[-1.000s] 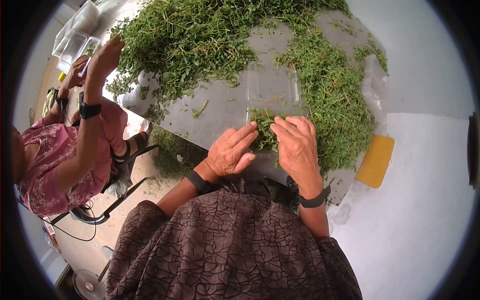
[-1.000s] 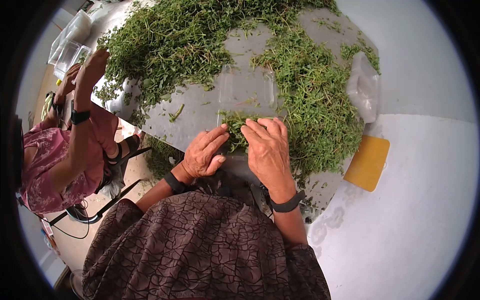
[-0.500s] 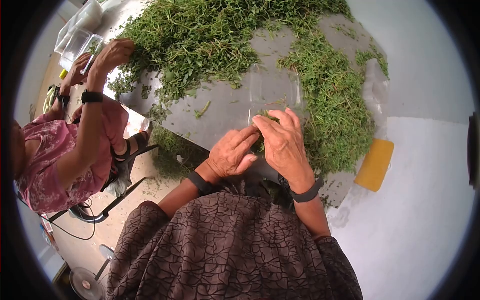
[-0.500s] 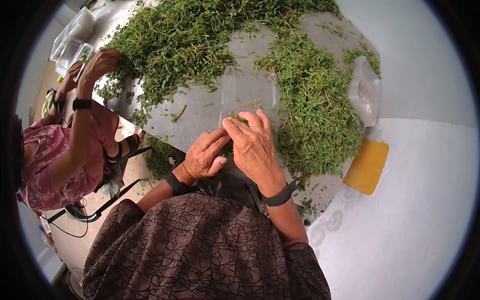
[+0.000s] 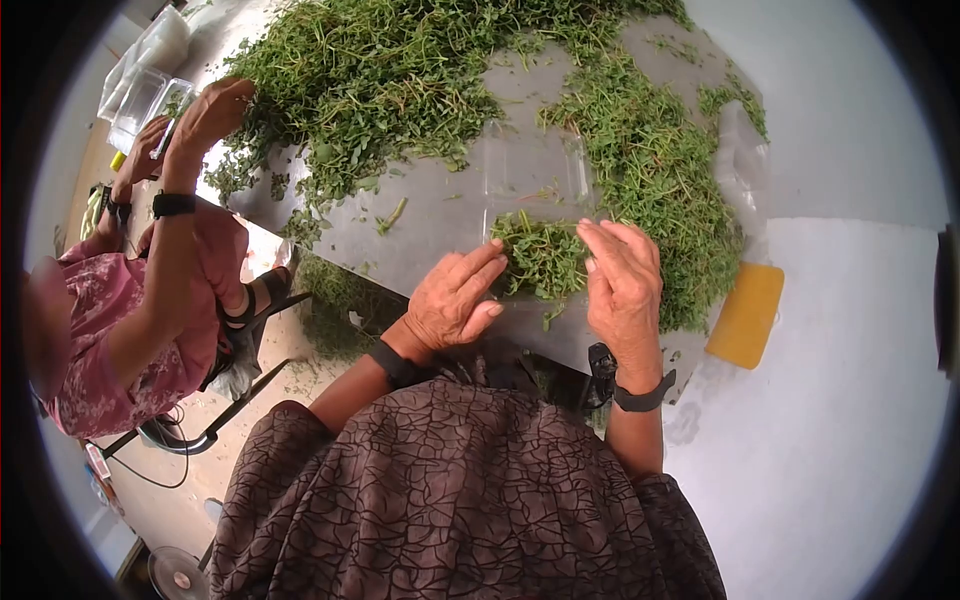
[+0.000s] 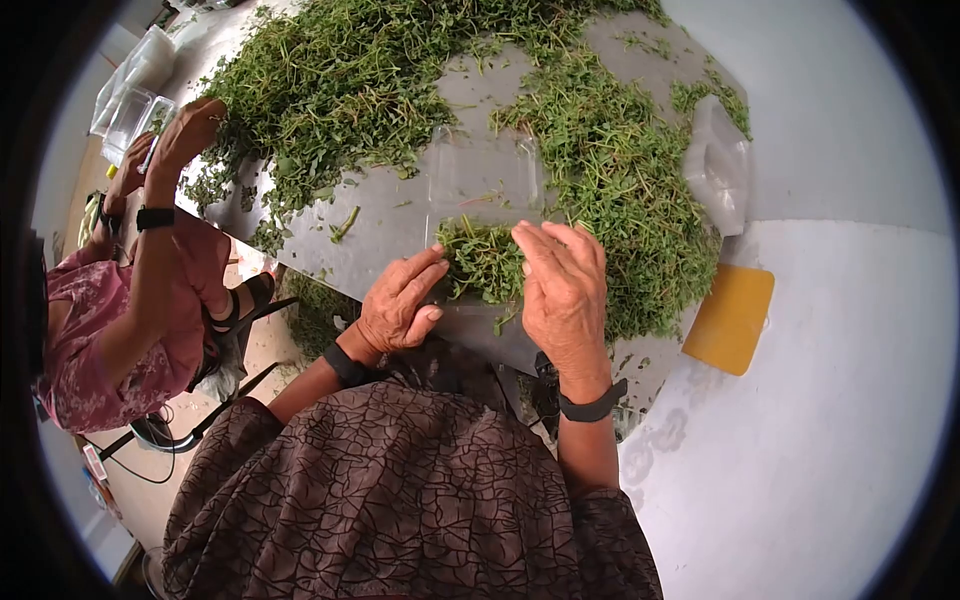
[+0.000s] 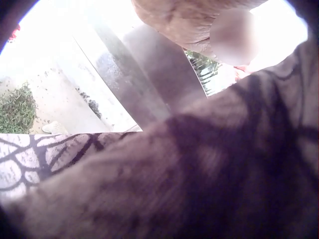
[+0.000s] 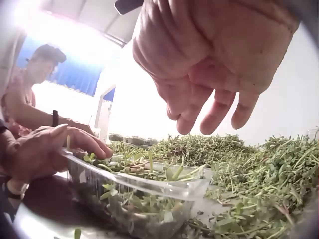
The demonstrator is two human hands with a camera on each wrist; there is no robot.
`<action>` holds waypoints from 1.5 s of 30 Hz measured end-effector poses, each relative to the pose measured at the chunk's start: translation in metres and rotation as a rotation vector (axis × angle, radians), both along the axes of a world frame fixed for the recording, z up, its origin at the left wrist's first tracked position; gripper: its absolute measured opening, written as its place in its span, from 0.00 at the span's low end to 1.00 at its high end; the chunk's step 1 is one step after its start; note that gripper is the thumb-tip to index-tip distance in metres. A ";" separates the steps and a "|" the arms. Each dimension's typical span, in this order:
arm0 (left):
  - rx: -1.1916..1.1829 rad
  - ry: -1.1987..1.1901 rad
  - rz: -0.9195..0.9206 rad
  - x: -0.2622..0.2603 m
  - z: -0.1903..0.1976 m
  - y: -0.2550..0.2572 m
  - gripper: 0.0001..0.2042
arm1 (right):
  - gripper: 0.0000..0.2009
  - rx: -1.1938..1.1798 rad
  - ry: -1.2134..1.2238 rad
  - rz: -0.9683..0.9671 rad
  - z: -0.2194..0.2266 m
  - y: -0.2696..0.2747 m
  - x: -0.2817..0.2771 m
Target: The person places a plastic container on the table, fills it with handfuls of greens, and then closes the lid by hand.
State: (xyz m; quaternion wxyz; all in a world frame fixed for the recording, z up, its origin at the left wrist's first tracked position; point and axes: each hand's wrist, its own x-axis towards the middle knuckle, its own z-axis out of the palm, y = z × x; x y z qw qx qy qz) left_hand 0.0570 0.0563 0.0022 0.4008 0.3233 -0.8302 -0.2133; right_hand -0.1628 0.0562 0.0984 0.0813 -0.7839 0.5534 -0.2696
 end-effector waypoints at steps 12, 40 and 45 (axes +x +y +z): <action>-0.004 0.025 0.021 0.000 -0.002 0.002 0.24 | 0.12 0.136 0.147 0.020 -0.014 0.020 0.011; -0.080 -0.180 -0.015 -0.003 0.010 -0.002 0.22 | 0.15 0.119 -0.014 0.136 -0.016 0.038 0.021; -0.120 -0.177 -0.004 -0.003 0.011 -0.002 0.20 | 0.15 0.084 0.044 0.120 -0.015 0.023 0.011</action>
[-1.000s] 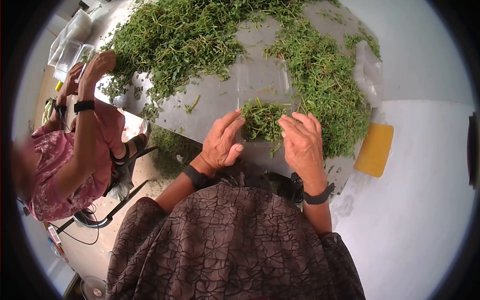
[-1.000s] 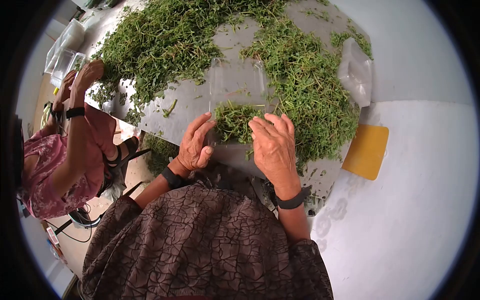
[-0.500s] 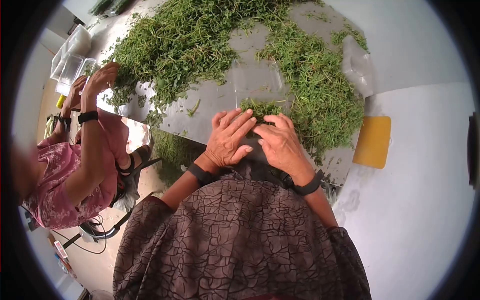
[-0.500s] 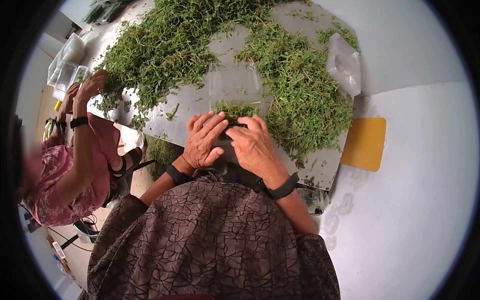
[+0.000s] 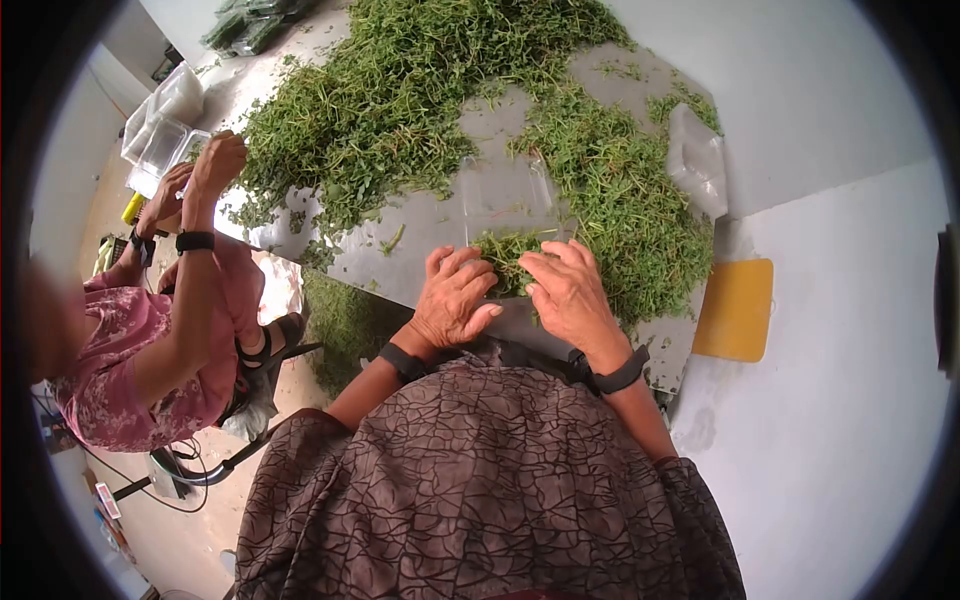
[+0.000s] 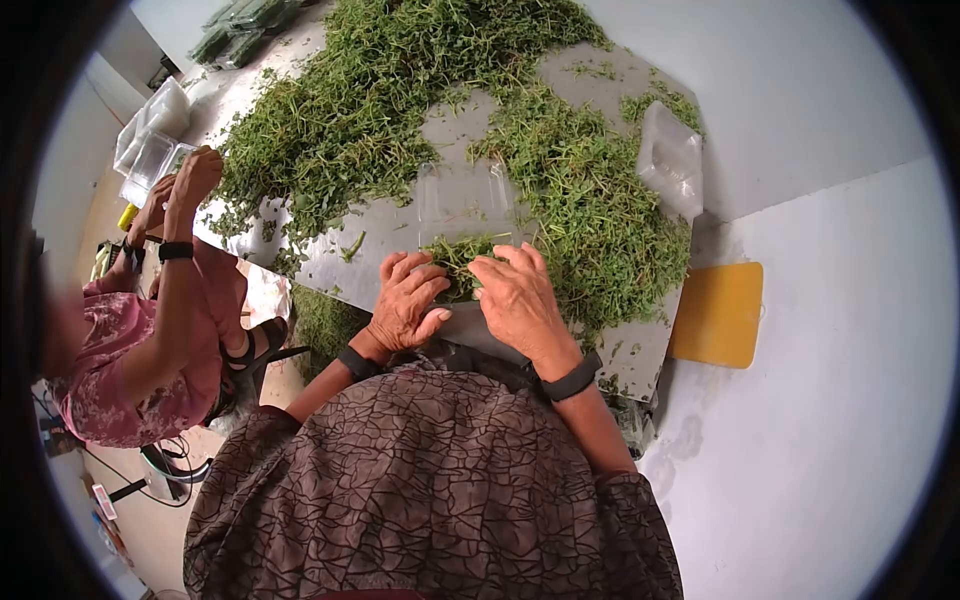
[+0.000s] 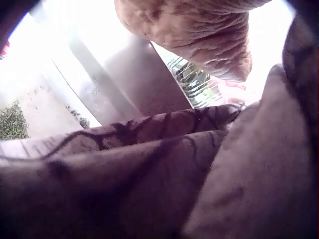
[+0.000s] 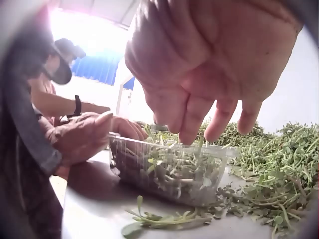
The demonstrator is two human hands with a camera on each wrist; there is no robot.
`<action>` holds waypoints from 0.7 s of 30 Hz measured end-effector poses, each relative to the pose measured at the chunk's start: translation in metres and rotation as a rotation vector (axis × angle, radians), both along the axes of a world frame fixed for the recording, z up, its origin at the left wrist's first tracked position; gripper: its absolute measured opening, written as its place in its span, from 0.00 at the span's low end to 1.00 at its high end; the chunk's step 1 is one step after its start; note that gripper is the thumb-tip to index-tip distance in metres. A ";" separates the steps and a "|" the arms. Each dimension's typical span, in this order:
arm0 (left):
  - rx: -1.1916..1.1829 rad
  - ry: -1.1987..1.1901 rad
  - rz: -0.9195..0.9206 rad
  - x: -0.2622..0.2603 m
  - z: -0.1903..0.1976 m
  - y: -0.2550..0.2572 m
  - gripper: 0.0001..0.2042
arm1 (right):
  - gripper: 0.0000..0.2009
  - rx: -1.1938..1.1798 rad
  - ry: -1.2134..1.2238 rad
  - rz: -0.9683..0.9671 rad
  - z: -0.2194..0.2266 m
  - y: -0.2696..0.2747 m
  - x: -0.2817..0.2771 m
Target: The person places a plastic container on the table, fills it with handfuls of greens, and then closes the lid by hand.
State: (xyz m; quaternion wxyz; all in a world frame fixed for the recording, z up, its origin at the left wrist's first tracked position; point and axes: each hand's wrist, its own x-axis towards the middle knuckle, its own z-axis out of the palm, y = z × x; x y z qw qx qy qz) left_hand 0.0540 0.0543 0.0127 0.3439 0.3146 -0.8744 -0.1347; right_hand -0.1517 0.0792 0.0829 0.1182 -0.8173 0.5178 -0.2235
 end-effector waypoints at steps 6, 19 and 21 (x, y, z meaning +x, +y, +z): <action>-0.033 -0.065 0.031 -0.005 0.011 0.003 0.26 | 0.14 0.051 0.052 0.054 -0.014 0.000 -0.005; 0.005 -0.066 -0.018 -0.013 0.002 -0.003 0.21 | 0.17 -0.098 0.130 -0.029 -0.009 -0.014 -0.023; 0.005 -0.062 -0.010 -0.013 0.002 -0.002 0.22 | 0.16 -0.108 0.141 -0.017 -0.009 -0.015 -0.021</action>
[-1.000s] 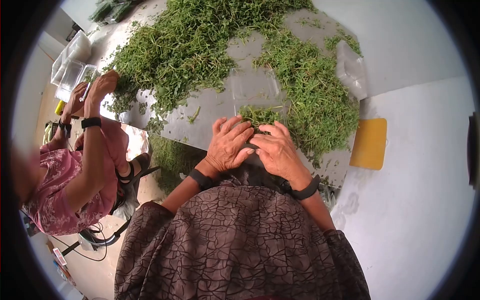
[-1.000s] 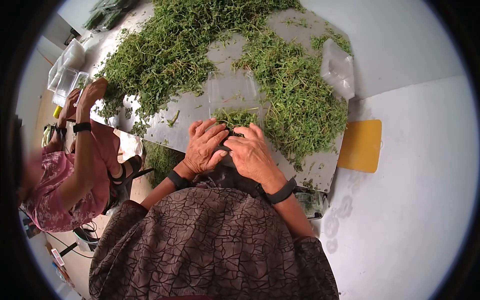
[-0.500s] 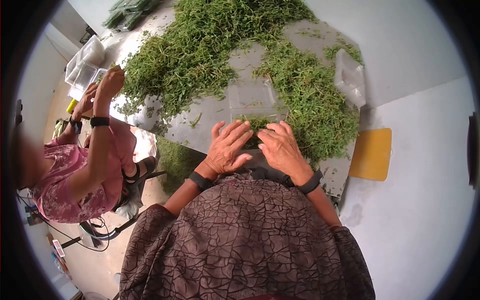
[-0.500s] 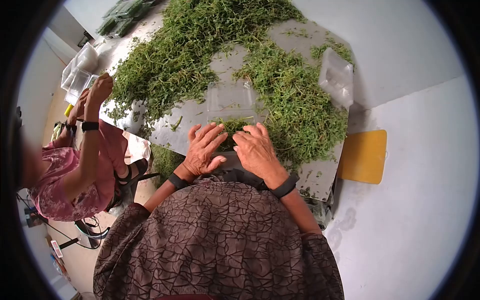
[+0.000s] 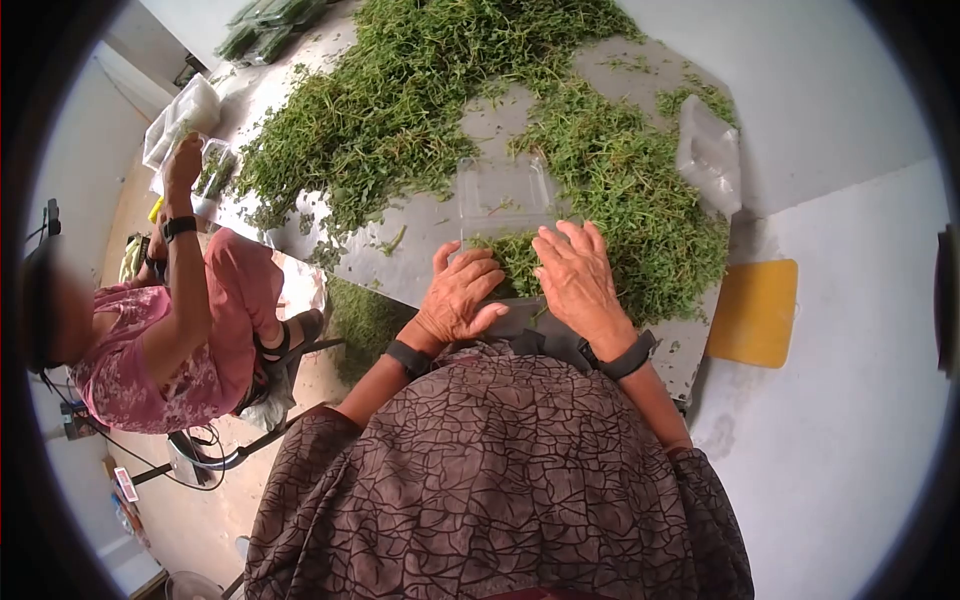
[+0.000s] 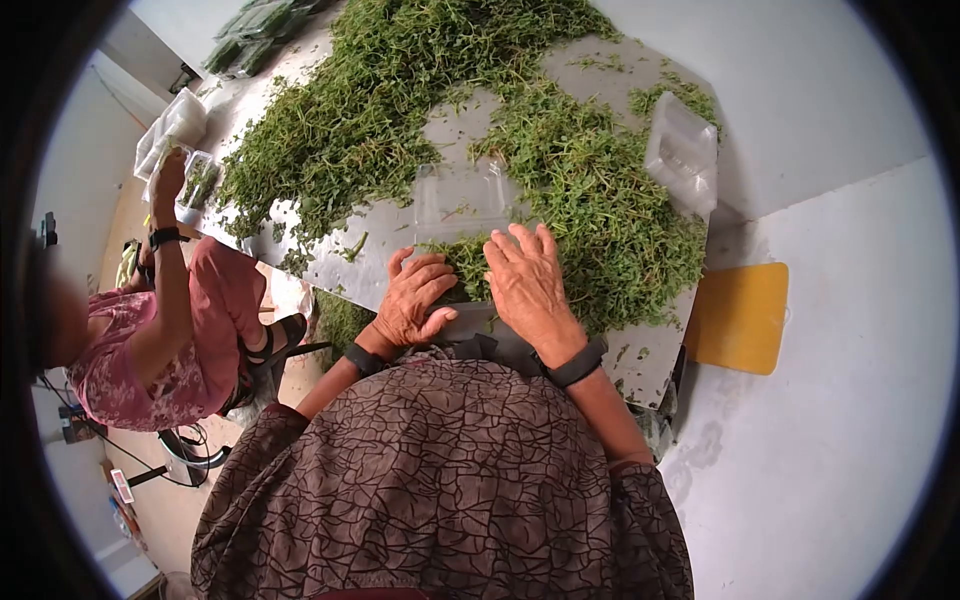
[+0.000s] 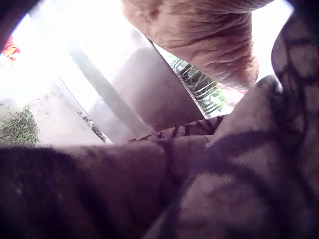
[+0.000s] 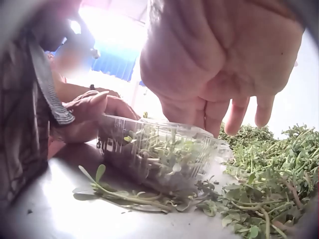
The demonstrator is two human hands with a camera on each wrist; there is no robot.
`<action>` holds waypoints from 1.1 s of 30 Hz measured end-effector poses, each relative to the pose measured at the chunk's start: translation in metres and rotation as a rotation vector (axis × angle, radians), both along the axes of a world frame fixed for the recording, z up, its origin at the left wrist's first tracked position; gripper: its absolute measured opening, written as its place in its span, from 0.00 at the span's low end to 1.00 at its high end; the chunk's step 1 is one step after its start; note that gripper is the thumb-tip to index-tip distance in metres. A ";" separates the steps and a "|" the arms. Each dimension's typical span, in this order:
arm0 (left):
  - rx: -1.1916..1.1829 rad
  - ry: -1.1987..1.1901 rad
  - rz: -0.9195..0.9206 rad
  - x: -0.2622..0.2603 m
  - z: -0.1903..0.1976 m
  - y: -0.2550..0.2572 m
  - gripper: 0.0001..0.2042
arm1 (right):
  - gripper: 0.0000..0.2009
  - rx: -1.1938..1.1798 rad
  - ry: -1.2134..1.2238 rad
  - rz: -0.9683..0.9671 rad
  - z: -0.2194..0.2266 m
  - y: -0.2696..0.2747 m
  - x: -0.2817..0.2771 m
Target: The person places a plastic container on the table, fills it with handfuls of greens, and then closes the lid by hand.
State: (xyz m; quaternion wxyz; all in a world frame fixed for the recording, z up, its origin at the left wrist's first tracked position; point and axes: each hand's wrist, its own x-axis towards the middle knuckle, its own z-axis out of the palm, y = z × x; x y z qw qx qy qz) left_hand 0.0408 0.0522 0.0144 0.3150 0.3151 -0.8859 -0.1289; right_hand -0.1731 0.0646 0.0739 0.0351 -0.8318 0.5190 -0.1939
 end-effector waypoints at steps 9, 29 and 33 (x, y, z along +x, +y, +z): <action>0.013 0.008 -0.001 0.000 0.001 0.001 0.22 | 0.15 0.014 0.015 0.007 0.002 0.005 0.003; 0.018 0.027 -0.004 0.001 0.001 0.001 0.22 | 0.10 -0.007 0.066 -0.040 -0.006 -0.002 0.008; 0.009 0.007 -0.001 0.001 0.005 0.001 0.23 | 0.09 0.020 0.108 -0.038 -0.007 -0.005 0.009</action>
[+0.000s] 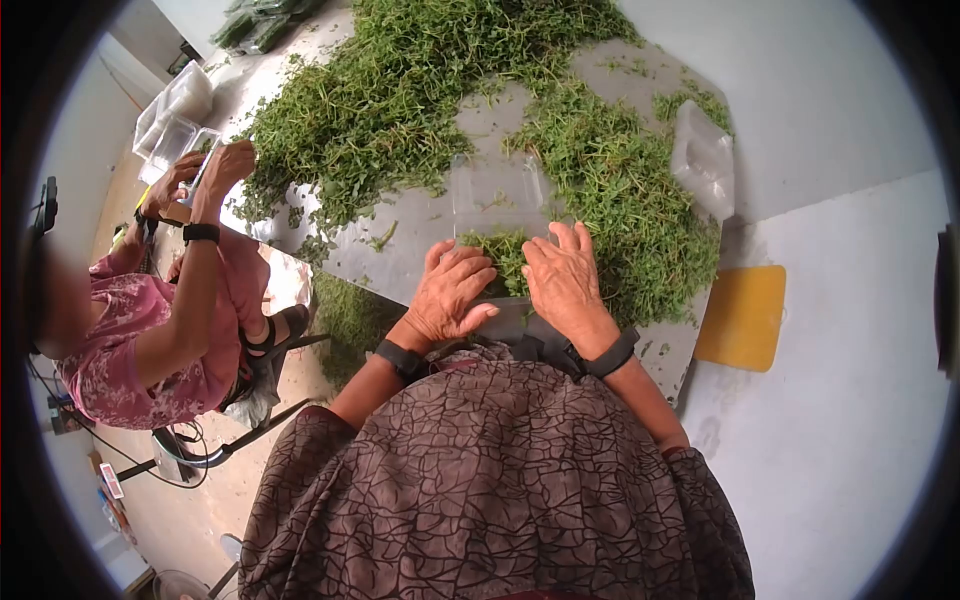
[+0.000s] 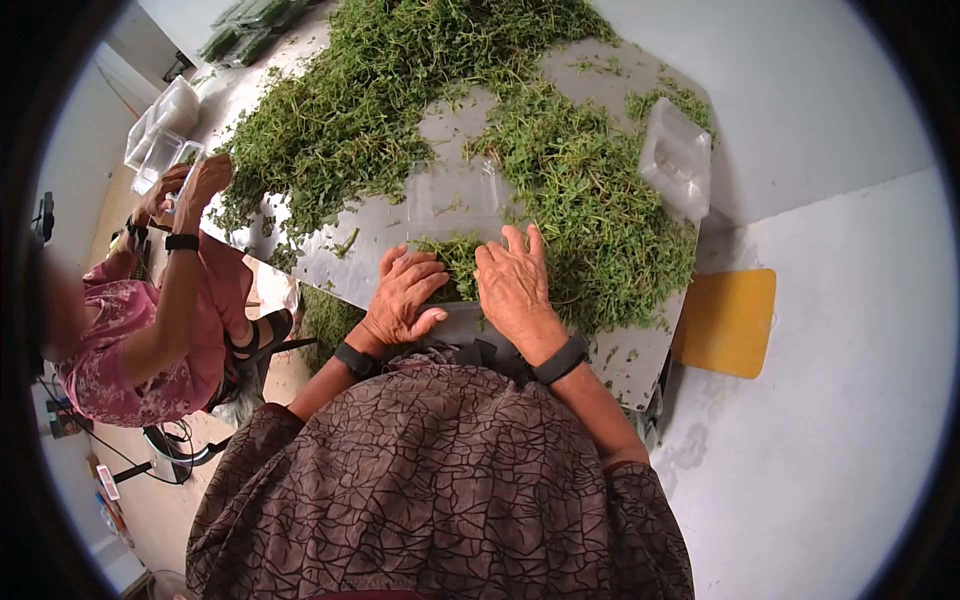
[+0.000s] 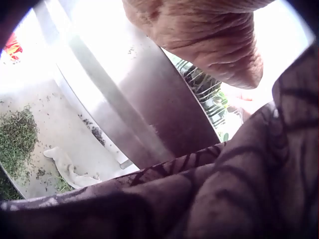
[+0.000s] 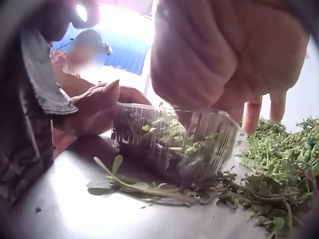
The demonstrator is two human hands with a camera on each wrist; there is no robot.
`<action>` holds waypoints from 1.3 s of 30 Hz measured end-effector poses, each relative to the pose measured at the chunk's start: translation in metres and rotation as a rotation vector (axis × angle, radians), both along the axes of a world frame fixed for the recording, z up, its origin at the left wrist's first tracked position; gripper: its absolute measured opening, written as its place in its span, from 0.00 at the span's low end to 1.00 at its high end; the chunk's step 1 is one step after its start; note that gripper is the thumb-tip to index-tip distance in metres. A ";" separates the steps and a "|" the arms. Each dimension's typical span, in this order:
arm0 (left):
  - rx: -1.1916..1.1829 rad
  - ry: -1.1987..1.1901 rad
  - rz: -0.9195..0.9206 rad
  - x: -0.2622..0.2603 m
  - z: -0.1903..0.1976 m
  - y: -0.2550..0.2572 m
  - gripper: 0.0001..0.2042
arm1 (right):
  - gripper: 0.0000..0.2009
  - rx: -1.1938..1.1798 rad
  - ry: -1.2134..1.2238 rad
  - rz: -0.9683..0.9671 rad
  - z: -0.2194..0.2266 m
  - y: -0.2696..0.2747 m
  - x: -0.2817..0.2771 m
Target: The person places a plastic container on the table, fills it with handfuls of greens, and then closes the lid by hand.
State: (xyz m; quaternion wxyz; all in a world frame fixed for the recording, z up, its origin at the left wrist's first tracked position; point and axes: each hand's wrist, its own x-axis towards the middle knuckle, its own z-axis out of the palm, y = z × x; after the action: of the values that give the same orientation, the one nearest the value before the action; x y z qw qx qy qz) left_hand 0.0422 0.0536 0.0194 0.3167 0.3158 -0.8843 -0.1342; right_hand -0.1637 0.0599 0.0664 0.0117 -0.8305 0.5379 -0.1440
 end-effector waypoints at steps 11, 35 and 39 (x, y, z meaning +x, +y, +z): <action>-0.005 0.052 0.043 0.000 -0.005 0.002 0.28 | 0.12 0.050 -0.135 0.076 -0.003 -0.005 0.006; 0.013 0.108 0.242 0.000 -0.015 0.003 0.32 | 0.18 -0.026 -0.032 -0.542 0.011 -0.034 -0.144; 0.002 0.098 0.279 -0.001 -0.014 0.003 0.31 | 0.10 -0.085 0.020 -0.502 0.001 -0.042 -0.148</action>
State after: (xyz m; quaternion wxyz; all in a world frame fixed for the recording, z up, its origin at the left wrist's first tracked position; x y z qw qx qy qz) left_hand 0.0412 0.0563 0.0054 0.3748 0.4290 -0.8152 -0.1050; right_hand -0.3118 0.0181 0.0679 -0.0649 -0.6723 0.7206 -0.1567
